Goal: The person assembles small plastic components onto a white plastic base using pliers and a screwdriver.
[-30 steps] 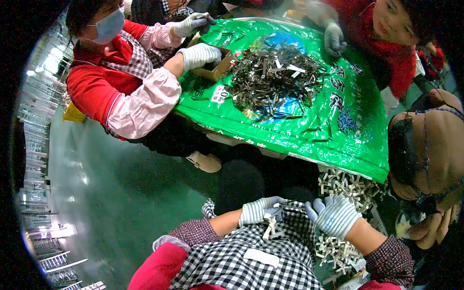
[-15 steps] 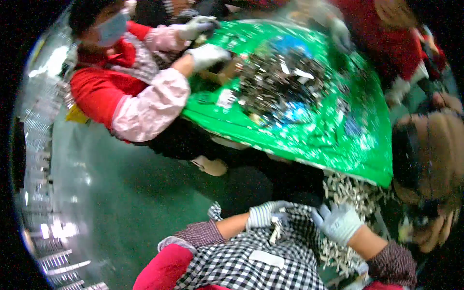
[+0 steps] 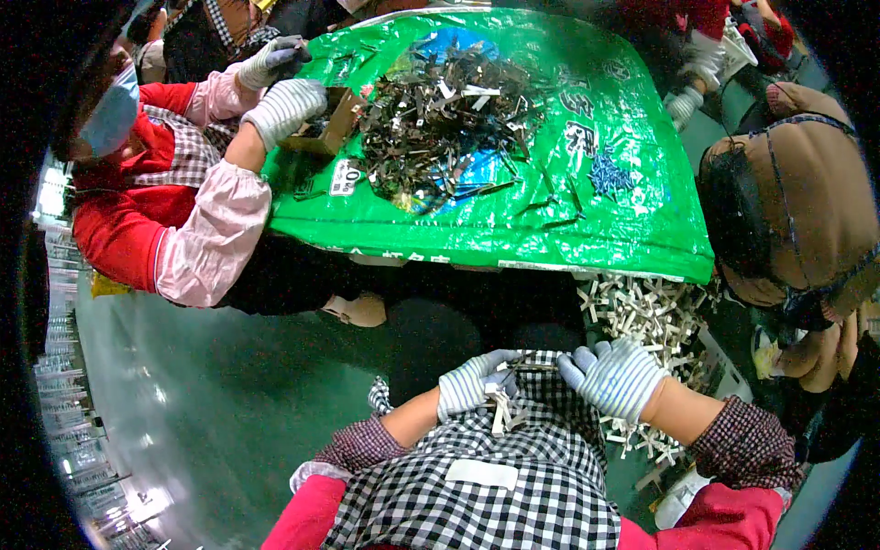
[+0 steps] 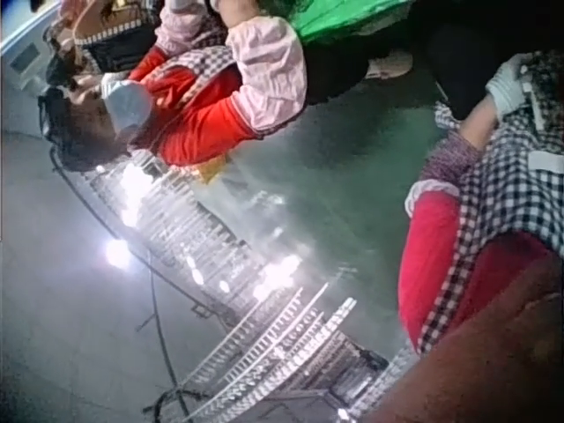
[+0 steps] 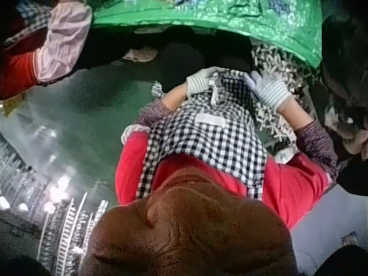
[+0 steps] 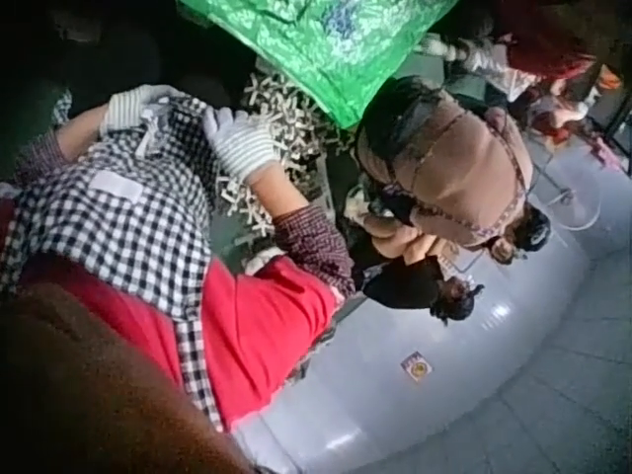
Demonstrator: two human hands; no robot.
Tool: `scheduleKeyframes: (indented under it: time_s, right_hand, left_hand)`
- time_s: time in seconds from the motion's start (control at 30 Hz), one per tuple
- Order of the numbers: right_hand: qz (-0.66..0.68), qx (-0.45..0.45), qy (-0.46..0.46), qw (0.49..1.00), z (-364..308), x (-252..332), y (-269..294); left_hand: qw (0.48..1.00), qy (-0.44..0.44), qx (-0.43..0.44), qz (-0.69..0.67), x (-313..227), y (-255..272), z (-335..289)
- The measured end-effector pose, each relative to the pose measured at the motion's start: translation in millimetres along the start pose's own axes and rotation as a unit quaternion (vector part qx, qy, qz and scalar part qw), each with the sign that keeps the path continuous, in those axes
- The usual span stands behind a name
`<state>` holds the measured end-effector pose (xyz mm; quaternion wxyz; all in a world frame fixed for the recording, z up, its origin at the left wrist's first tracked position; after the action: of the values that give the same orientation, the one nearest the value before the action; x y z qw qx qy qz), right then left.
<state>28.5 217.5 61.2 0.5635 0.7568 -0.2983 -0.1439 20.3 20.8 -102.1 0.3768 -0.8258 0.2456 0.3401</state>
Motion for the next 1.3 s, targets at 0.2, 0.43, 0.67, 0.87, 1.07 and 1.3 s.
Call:
scheduleKeyframes:
  time_s: [0.2,0.43,0.67,0.87,1.07,1.3]
  right_hand:
    - [0.029,0.018,-0.012,0.999,2,-4,2]
    - [0.1,0.08,-0.048,0.991,8,-12,7]
    - [0.202,0.085,-0.113,0.969,10,-22,3]
    - [0.388,0.136,-0.184,0.893,7,-33,-5]
    - [0.121,0.183,-0.061,0.974,20,-23,15]
    - [0.094,0.166,-0.01,0.982,24,-20,16]
  left_hand:
    - [0.999,0.01,0.002,0.042,-6,-3,-3]
    - [0.992,-0.022,0.029,0.123,7,2,6]
    - [0.992,-0.008,0.045,0.119,7,-2,4]
    - [0.992,-0.012,0.077,0.101,-1,-7,3]
    - [0.986,-0.089,-0.008,0.139,0,-8,-3]
    - [0.986,-0.102,-0.015,0.131,-14,-7,-10]
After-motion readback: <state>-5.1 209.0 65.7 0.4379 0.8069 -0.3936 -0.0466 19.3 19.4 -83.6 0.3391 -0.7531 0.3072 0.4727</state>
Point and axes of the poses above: each hand's wrist, its own z-axis towards the middle knuckle, its own y-axis out of the back of the hand, x = y × z, the point moved 2 cm from there along z, towards the middle knuckle, and after that the axes turned 7 degrees about y, right-handed, at the moved point
